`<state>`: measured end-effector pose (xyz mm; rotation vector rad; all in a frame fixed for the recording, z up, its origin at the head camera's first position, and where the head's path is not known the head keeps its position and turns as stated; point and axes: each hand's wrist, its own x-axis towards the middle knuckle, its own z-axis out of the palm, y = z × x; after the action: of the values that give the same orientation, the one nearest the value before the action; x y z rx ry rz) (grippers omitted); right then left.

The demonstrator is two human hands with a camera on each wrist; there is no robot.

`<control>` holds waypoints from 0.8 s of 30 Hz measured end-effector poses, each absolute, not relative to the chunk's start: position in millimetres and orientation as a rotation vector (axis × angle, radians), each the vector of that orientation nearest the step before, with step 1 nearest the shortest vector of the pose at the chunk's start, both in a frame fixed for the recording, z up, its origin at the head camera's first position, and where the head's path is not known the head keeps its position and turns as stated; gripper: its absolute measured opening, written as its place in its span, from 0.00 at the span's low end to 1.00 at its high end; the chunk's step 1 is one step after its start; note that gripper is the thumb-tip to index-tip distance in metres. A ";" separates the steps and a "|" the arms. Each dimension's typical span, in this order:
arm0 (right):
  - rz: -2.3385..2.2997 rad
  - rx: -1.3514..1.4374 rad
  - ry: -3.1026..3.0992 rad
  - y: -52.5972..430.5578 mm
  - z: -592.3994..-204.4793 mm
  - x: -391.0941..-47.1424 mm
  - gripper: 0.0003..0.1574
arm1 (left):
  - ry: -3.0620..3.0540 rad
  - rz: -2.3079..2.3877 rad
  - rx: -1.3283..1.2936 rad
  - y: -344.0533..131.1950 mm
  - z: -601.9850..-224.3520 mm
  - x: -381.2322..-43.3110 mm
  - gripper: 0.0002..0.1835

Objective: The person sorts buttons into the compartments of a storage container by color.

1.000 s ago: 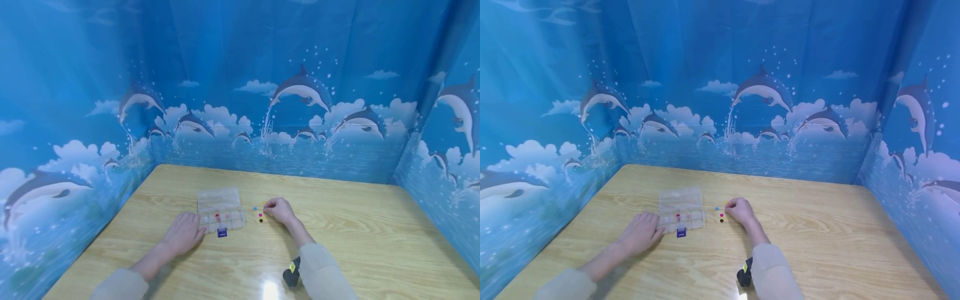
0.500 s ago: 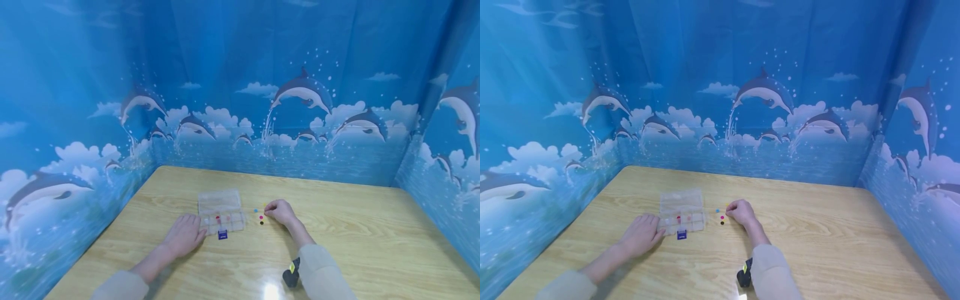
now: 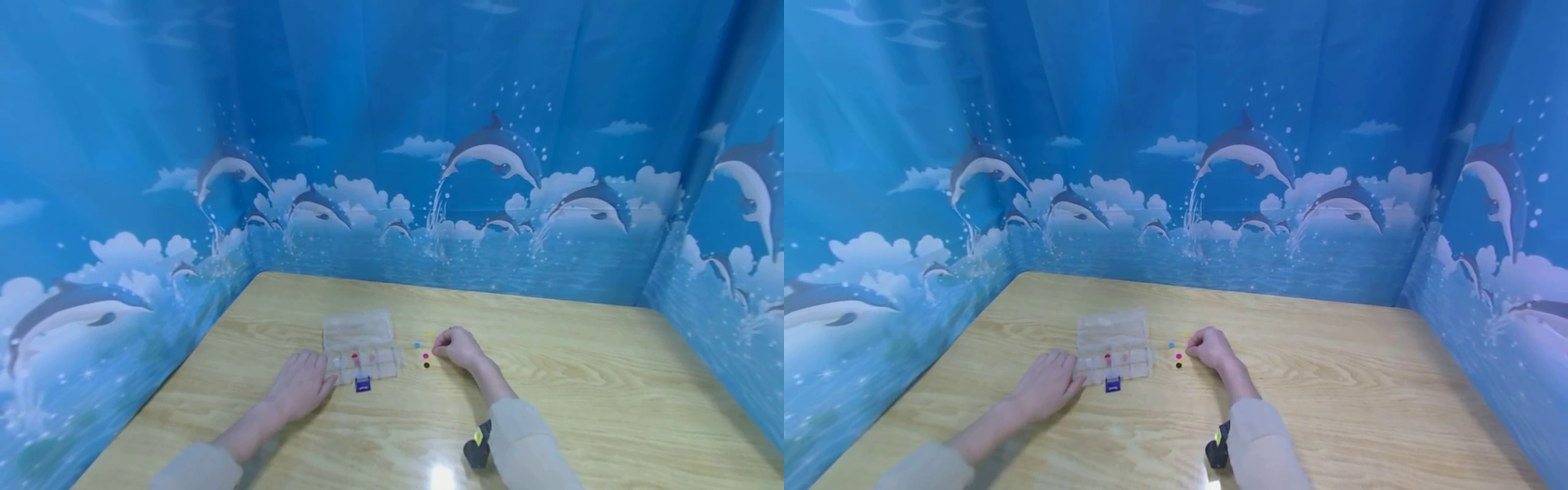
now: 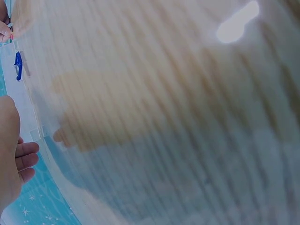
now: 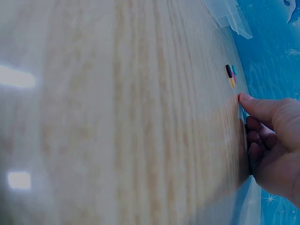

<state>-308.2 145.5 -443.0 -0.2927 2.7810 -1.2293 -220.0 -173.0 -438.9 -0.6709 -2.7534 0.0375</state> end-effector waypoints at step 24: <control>-1.270 -0.282 2.719 150.3 -442.9 -312.7 0.03 | -2.789 0.022 -0.644 -173.6 -440.9 -222.0 0.20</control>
<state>-312.7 150.3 -442.9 -0.2824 2.7191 -1.2704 -222.0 -173.6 -440.9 -0.6437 -2.7893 0.0224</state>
